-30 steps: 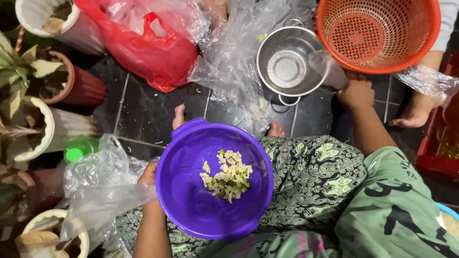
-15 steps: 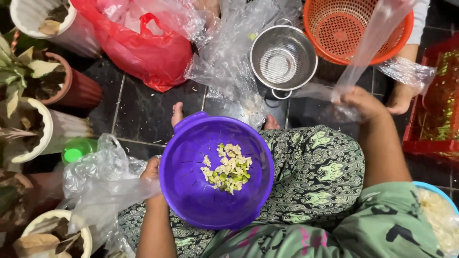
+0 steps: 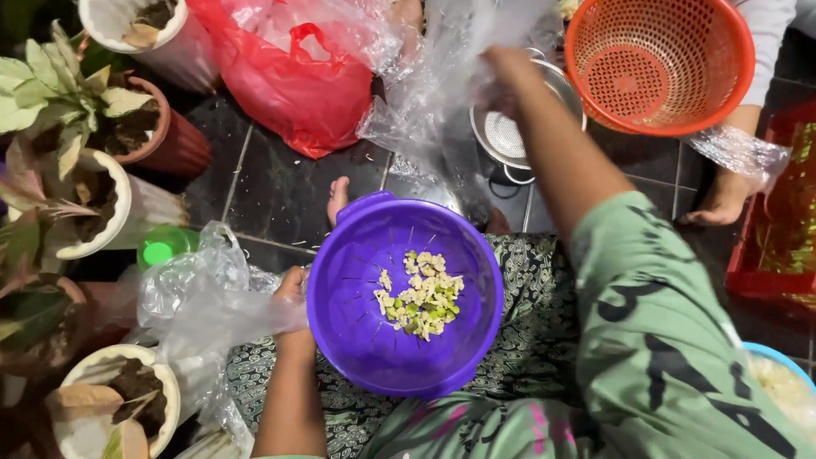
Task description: Bagging chopped green chilies into small plastic bags and tying them shut.
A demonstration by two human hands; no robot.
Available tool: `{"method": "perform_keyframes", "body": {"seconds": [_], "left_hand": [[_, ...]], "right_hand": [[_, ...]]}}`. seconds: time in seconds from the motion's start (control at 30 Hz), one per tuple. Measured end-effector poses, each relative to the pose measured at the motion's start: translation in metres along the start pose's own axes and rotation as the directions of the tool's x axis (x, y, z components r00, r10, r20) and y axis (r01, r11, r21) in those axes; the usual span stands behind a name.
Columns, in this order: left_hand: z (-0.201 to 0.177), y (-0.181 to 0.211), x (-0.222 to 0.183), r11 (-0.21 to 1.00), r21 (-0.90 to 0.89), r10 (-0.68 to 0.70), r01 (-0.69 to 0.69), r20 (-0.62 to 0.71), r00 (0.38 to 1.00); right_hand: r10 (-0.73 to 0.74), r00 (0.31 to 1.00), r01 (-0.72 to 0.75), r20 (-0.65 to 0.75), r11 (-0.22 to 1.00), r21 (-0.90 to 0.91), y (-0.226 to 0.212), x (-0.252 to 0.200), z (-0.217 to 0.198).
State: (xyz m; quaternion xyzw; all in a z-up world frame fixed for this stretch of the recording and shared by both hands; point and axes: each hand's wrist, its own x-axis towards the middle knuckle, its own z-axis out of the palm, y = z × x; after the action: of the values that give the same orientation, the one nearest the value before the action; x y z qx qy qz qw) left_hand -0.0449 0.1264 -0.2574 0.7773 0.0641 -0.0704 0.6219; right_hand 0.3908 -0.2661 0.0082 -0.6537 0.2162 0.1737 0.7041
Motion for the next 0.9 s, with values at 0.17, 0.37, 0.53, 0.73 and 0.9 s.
{"method": "perform_keyframes", "body": {"seconds": [0.17, 0.37, 0.53, 0.73, 0.9], "left_hand": [[-0.005, -0.005, 0.011, 0.999, 0.015, 0.035, -0.036, 0.072, 0.997], [-0.010, 0.003, 0.009, 0.995, 0.088, 0.045, -0.057, 0.131, 0.990], [-0.014, 0.011, 0.003, 0.983, 0.169, 0.049, -0.068, 0.112, 0.992], [-0.017, 0.019, -0.003, 0.966, 0.252, 0.043, -0.055, 0.053, 0.998], [-0.011, 0.029, -0.010, 0.950, 0.311, 0.002, 0.016, -0.057, 0.998]], "right_hand": [[0.011, 0.998, 0.032, 0.054, 0.684, -0.729, 0.020, -0.017, -0.016], [-0.591, 0.794, 0.422, -0.140, 0.702, -0.574, -0.011, -0.005, -0.200], [-0.733, 0.655, -0.244, -0.185, 0.027, -0.969, 0.030, -0.017, -0.377], [-0.170, 0.893, -0.440, -0.417, -0.133, -0.888, 0.076, -0.020, -0.405], [-0.269, 0.863, -0.468, -0.428, -0.105, -0.878, 0.078, 0.000, -0.422]]}}
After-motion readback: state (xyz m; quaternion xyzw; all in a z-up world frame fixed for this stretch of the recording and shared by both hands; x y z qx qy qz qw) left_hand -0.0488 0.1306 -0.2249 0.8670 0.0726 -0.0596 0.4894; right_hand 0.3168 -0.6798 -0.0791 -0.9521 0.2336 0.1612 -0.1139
